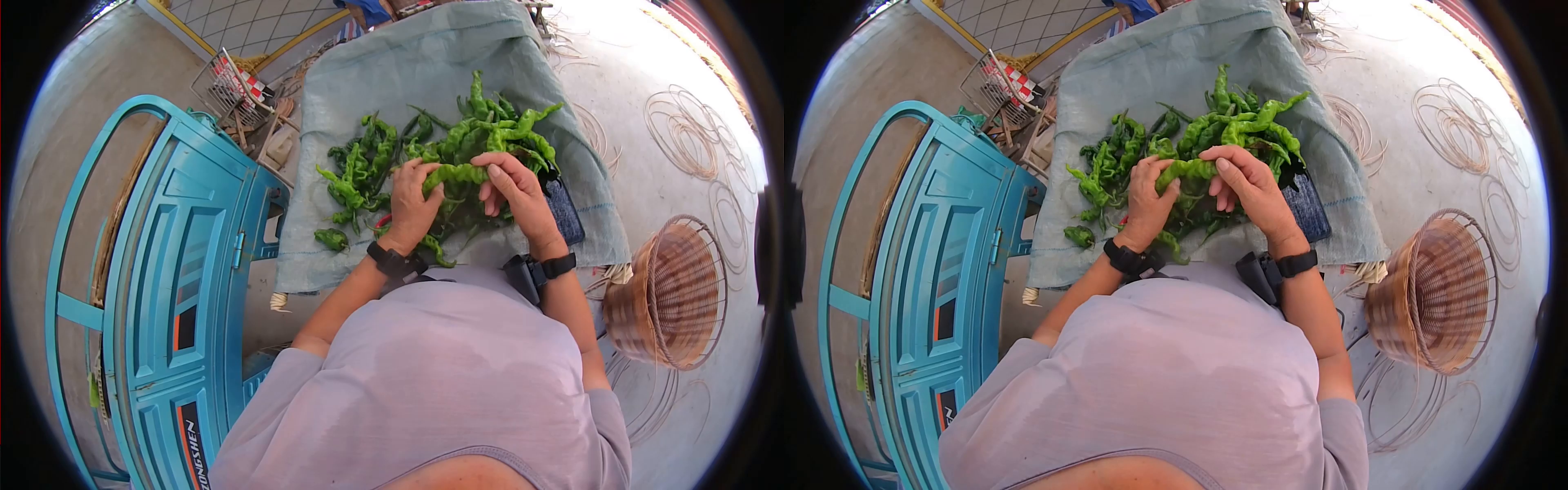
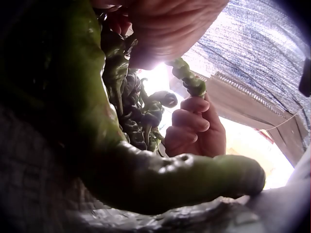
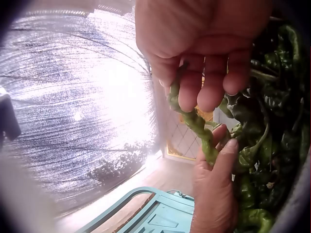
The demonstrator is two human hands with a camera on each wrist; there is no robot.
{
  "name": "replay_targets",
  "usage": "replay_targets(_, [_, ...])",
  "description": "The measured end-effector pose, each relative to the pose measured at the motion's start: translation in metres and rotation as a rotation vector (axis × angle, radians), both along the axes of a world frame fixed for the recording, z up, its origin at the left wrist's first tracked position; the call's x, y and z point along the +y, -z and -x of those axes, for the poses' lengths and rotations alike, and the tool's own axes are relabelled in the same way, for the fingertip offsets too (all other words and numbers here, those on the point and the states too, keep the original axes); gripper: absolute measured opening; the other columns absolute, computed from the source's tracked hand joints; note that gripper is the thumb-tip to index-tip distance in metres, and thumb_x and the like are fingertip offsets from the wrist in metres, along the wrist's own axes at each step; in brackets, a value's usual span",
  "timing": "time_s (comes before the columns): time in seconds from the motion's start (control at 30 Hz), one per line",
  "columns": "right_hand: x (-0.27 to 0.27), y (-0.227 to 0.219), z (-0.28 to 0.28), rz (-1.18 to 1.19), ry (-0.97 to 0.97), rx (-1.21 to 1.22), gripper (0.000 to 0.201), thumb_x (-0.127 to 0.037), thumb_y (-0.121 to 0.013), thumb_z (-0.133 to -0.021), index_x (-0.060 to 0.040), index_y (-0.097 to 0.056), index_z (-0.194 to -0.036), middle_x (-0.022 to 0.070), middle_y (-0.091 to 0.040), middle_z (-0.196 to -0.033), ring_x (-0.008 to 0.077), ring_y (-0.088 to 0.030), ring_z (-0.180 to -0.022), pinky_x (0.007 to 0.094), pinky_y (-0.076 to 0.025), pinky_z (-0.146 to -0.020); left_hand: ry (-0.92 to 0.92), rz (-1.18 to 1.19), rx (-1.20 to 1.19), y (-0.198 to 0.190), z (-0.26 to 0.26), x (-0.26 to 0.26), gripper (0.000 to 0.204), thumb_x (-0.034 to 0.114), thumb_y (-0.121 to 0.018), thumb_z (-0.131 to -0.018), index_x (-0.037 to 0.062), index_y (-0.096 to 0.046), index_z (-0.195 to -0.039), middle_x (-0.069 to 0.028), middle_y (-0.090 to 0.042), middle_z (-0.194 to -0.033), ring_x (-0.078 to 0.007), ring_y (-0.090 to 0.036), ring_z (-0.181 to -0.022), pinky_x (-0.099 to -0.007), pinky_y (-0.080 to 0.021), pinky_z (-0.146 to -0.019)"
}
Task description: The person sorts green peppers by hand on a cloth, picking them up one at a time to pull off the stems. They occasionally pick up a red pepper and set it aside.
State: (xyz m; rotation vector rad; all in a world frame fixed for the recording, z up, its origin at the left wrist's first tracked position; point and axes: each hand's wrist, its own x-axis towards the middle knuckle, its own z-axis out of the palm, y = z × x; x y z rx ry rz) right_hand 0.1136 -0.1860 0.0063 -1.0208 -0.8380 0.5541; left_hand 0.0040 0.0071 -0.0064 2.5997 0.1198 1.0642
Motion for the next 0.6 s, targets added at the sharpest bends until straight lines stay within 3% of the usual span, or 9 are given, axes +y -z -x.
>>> replay_targets(0.6, [0.0000,0.0014,-0.0020,0.057,-0.014,-0.032,0.028,-0.024,-0.052,-0.102,-0.0091,-0.060,-0.124,-0.0015,-0.061,-0.078,0.0049,-0.057,-0.063,0.0181,-0.045,-0.055,-0.011,-0.004,-0.012,0.0028,-0.0024,0.0015,0.034,0.008,-0.070,-0.079,0.0085,-0.062,-0.113,-0.0174,-0.055,-0.118,-0.0375,-0.051,-0.112,-0.0468,-0.041,-0.098])
